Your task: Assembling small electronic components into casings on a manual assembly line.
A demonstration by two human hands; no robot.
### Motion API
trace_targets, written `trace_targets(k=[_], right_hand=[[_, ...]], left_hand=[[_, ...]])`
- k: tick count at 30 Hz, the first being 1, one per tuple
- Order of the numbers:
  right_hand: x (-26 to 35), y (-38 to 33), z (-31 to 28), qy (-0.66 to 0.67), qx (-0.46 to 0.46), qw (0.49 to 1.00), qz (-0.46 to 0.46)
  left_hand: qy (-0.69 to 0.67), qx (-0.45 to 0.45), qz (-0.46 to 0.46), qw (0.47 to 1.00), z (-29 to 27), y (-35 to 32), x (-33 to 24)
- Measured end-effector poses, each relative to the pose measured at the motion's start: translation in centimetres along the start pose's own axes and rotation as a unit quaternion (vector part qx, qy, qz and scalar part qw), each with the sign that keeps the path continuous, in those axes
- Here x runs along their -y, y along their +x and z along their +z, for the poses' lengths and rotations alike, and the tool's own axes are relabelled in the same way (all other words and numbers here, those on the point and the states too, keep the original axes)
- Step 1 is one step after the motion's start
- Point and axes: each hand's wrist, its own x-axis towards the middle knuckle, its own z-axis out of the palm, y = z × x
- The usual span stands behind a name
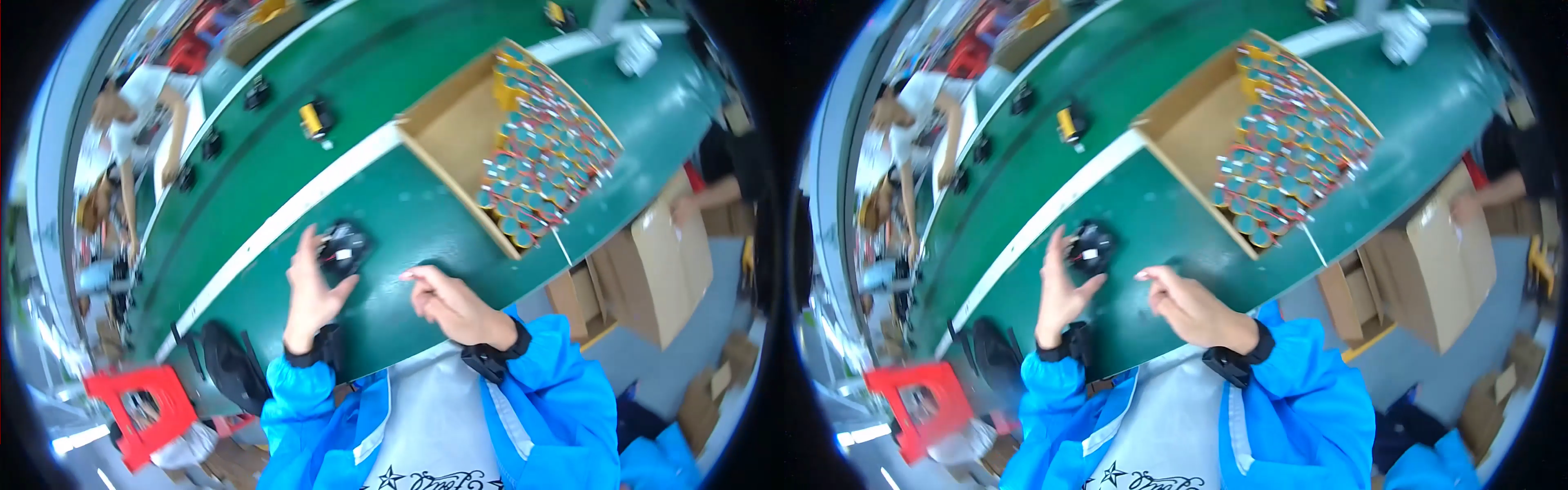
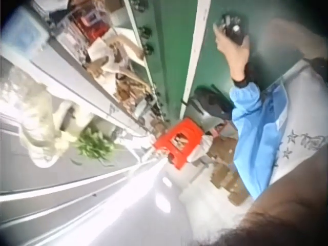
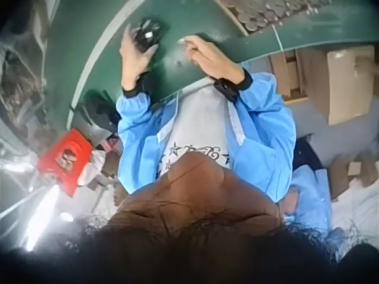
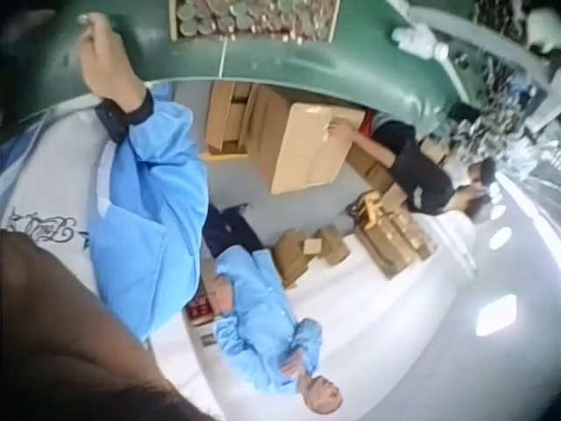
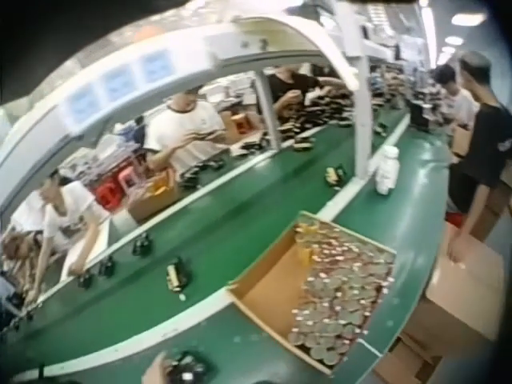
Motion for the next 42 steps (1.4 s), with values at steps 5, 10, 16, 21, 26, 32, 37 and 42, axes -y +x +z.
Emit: trace_targets(k=[5,10,16,21,26,32,37,42], right_hand=[[2.1,1.9,0.2,-0.051,-0.031,0.996,0.063],[2.8,4.0,0.3,-0.077,-0.035,0.995,0.06],[2.5,7.1,1.7,-0.074,-0.052,0.992,0.085],[1.0,8.6,1.4,-0.188,-0.04,0.979,0.069],[0.2,9.0,0.5,-0.191,-0.032,0.98,0.05],[0.4,10.4,0.9,-0.191,0.005,0.979,0.065],[0.1,11.0,0.8,-0.178,-0.003,0.981,0.072],[-0.6,11.0,0.7,-0.153,-0.014,0.986,0.069]], left_hand=[[-0.007,-0.018,0.046,0.999,0.8,-0.4,0.6],[-0.046,-0.087,0.102,0.99,0.5,0.0,0.4],[-0.034,-0.093,0.145,0.984,0.6,-0.1,2.0],[-0.06,-0.152,0.197,0.967,3.2,0.2,2.4],[-0.041,-0.145,0.174,0.973,3.6,1.0,2.1],[-0.007,-0.161,0.131,0.978,4.1,1.5,2.4],[-0.04,-0.177,0.141,0.973,3.3,1.4,2.7],[-0.002,-0.172,0.137,0.975,4.2,1.5,3.3]])
